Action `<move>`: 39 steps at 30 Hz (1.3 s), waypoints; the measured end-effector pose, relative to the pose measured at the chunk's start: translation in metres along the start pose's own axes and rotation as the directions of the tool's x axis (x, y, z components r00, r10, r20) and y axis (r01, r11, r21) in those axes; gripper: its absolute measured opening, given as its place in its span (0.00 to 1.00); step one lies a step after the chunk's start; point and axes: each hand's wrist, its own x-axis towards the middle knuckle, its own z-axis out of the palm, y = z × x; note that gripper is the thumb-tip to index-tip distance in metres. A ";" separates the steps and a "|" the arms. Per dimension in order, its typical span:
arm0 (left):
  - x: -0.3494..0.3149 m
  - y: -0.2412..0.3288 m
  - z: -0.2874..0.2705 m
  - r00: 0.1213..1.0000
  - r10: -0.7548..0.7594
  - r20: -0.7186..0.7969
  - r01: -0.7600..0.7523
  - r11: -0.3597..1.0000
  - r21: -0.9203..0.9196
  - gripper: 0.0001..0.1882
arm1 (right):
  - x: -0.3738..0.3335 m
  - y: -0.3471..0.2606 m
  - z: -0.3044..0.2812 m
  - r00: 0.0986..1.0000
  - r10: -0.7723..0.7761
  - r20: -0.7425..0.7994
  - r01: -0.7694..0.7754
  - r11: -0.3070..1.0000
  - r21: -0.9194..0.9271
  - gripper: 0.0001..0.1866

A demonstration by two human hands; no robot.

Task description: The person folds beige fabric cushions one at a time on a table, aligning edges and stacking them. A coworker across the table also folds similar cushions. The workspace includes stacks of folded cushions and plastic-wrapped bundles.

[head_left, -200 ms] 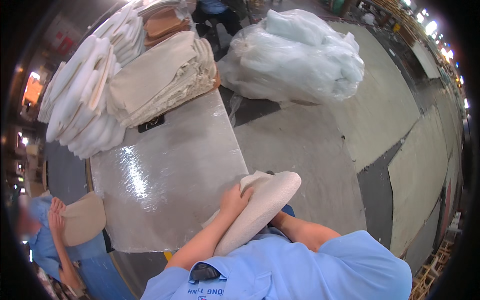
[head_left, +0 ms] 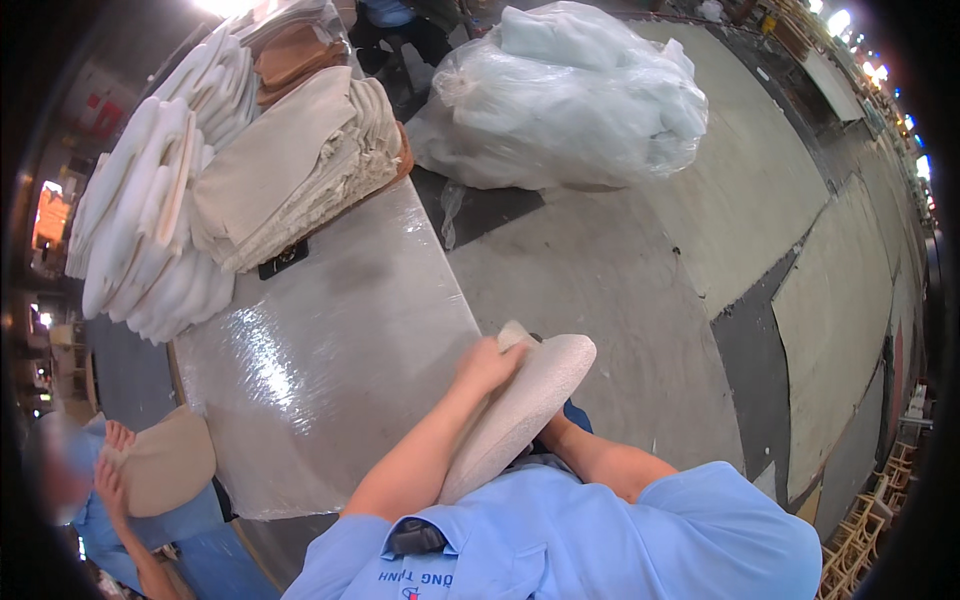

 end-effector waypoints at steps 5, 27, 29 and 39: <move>0.032 0.026 0.035 1.000 0.005 -0.019 -0.003 0.995 0.103 0.27 | 0.022 0.003 -0.020 0.962 0.061 0.266 -0.266 0.436 0.860 0.25; 0.000 -0.001 0.019 0.996 0.086 -0.025 -0.087 0.996 -0.022 0.26 | 0.048 -0.023 -0.008 0.901 0.356 0.246 -0.431 0.789 0.437 0.32; -0.032 -0.022 -0.012 0.990 -0.017 0.137 0.010 0.999 0.048 0.28 | 0.043 -0.024 -0.009 0.895 0.358 0.265 -0.439 0.807 0.394 0.32; -0.135 -0.149 -0.030 0.998 -0.064 0.029 0.066 0.992 -0.105 0.34 | 0.050 -0.091 -0.071 0.809 0.535 0.245 -0.423 0.818 -0.389 0.35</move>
